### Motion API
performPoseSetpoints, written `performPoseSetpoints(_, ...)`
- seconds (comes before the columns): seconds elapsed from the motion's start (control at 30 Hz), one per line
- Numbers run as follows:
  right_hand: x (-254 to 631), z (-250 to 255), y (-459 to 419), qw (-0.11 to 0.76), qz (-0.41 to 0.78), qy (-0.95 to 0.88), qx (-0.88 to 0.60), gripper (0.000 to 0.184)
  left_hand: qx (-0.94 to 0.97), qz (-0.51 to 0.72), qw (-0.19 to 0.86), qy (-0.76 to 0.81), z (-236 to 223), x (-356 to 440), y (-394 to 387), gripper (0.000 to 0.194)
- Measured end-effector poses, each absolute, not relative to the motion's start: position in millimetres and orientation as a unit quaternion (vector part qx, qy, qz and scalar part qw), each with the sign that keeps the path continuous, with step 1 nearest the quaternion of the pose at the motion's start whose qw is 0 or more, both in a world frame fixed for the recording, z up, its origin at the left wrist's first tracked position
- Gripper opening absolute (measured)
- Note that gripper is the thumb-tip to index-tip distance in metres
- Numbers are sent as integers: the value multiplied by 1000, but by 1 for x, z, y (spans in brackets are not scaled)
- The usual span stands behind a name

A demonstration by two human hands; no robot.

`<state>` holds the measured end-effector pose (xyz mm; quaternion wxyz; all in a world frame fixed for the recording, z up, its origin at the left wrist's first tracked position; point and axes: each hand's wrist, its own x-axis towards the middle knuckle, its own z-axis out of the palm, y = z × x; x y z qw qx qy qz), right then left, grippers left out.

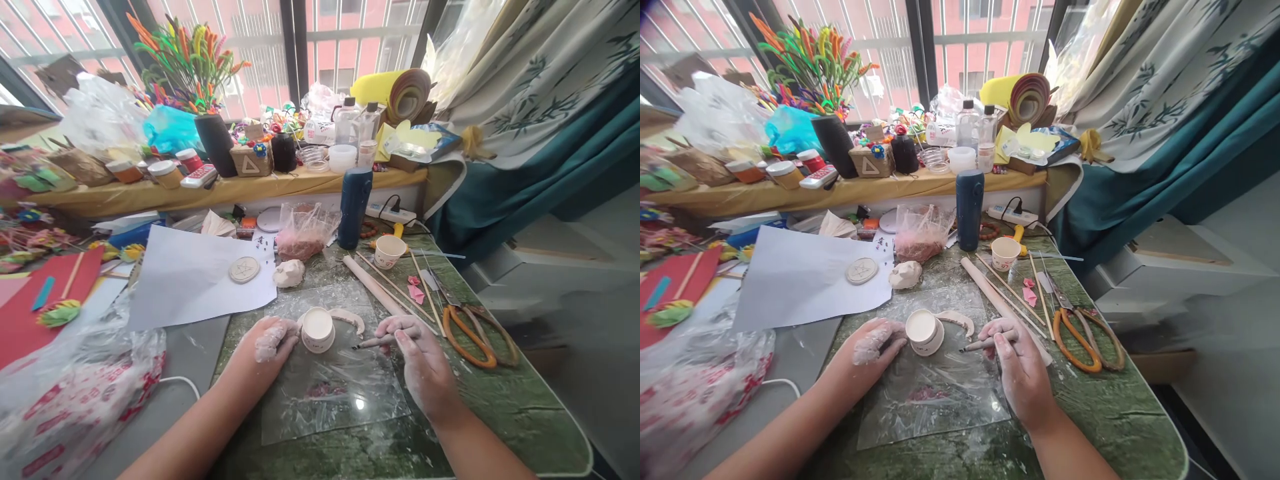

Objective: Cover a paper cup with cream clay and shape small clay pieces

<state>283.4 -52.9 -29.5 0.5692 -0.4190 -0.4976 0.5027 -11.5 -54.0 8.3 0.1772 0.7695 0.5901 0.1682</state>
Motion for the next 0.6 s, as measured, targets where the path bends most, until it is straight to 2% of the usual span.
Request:
performPoseSetpoints(0.07,284,-29,-49,584,537,-440,-420,16,780,175,168,576,8,-16,-54,20)
performPoseSetpoints(0.17,284,-26,-46,592,583,-380,-406,16,804,161,154,551,10,-25,-45,49)
performPoseSetpoints(0.3,281,-22,-49,532,628,-407,-397,23,840,96,177,503,16,-35,-23,63)
performPoseSetpoints(0.43,276,-25,-49,446,660,-445,-409,28,849,93,176,490,19,-37,-8,48)
performPoseSetpoints(0.6,276,-27,-45,420,672,-446,-415,30,843,126,166,496,12,-29,6,28)
